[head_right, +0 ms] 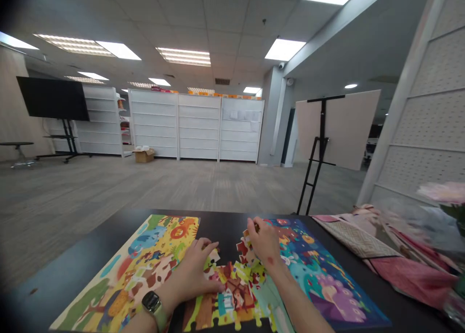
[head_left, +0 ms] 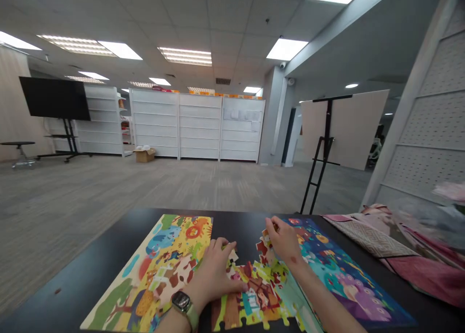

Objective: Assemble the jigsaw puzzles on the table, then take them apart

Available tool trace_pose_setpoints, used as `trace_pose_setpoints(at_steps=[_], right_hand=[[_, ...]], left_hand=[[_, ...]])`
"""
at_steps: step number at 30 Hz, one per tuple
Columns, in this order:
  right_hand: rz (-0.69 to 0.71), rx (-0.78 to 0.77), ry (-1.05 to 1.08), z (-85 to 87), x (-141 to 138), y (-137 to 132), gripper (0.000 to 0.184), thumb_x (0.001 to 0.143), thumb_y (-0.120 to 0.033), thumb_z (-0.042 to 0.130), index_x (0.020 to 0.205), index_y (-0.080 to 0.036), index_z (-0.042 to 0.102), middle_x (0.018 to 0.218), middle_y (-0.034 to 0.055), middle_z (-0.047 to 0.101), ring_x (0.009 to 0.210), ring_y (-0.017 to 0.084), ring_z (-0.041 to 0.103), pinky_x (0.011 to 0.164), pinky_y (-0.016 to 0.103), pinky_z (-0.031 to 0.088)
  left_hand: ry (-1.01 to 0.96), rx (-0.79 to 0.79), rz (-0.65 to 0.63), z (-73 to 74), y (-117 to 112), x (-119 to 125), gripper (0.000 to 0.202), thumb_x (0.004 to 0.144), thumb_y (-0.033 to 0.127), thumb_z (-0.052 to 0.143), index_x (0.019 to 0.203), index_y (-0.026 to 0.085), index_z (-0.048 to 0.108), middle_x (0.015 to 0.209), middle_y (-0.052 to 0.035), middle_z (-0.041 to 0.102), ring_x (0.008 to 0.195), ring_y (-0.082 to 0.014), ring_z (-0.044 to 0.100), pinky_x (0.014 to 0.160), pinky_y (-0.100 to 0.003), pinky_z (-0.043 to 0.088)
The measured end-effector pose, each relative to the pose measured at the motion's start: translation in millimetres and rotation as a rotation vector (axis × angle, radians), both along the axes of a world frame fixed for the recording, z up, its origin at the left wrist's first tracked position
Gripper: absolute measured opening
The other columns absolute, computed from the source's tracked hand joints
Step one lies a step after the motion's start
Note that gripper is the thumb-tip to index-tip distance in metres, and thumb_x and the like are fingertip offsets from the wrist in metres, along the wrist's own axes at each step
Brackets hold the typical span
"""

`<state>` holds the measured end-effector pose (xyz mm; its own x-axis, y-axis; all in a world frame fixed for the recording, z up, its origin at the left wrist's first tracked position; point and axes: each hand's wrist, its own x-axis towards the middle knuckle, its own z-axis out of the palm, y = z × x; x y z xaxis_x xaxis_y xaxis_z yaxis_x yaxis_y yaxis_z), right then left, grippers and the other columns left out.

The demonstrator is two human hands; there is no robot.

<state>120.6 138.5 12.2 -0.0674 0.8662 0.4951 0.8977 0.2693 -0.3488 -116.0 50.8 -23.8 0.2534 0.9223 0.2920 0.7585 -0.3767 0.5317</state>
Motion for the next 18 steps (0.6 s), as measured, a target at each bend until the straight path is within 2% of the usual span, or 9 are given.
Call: trace_pose_setpoints(at_steps=[4, 8, 11, 15, 18], right_hand=[[-0.007, -0.094, -0.106, -1.0, 19, -1, 0.039, 0.096, -0.038, 0.048, 0.064, -0.023, 0.065, 0.069, 0.0056, 0.074, 0.068, 0.021, 0.069, 0.058, 0.027, 0.033], [-0.061, -0.174, -0.198, -13.4, 26, -2, 0.035, 0.089, -0.038, 0.06, 0.059, -0.022, 0.069, 0.07, 0.011, 0.076, 0.072, 0.025, 0.072, 0.059, 0.028, 0.035], [-0.134, -0.177, -0.219, -16.4, 27, -1, 0.039, 0.092, -0.046, 0.056, 0.068, -0.02, 0.073, 0.077, 0.0145, 0.077, 0.078, 0.028, 0.073, 0.062, 0.029, 0.038], [-0.239, -0.13, -0.186, -7.1, 34, 2, 0.047, 0.1, -0.048, 0.041, 0.081, -0.019, 0.073, 0.08, 0.0162, 0.076, 0.076, 0.028, 0.071, 0.061, 0.029, 0.036], [-0.191, -0.102, -0.163, -0.5, 37, 2, 0.055, 0.104, -0.046, 0.03, 0.076, -0.019, 0.069, 0.075, 0.0113, 0.074, 0.071, 0.023, 0.067, 0.059, 0.028, 0.034]], left_hand=[[-0.067, 0.001, 0.046, -0.3, 5, -3, 0.102, 0.044, 0.045, 0.099, 0.134, 0.016, 0.062, 0.126, -0.0135, 0.052, 0.118, -0.0364, 0.05, 0.106, -0.046, 0.042], [-0.145, -0.008, 0.08, -1.5, 8, -7, 0.08, 0.056, 0.031, 0.092, 0.129, 0.019, 0.063, 0.12, -0.0095, 0.053, 0.116, -0.0332, 0.053, 0.102, -0.042, 0.044], [-0.192, -0.013, 0.07, -3.3, 7, -8, 0.065, 0.066, 0.021, 0.082, 0.128, 0.022, 0.063, 0.114, -0.0051, 0.054, 0.107, -0.0267, 0.059, 0.095, -0.036, 0.048], [-0.236, 0.001, 0.063, -2.4, 7, -7, 0.058, 0.067, 0.011, 0.073, 0.122, 0.023, 0.064, 0.111, -0.0023, 0.052, 0.09, -0.0197, 0.063, 0.084, -0.031, 0.052], [-0.266, 0.044, 0.064, 2.5, 9, -8, 0.049, 0.069, 0.007, 0.065, 0.116, 0.024, 0.065, 0.111, -0.0018, 0.053, 0.093, -0.02, 0.063, 0.086, -0.031, 0.052]])
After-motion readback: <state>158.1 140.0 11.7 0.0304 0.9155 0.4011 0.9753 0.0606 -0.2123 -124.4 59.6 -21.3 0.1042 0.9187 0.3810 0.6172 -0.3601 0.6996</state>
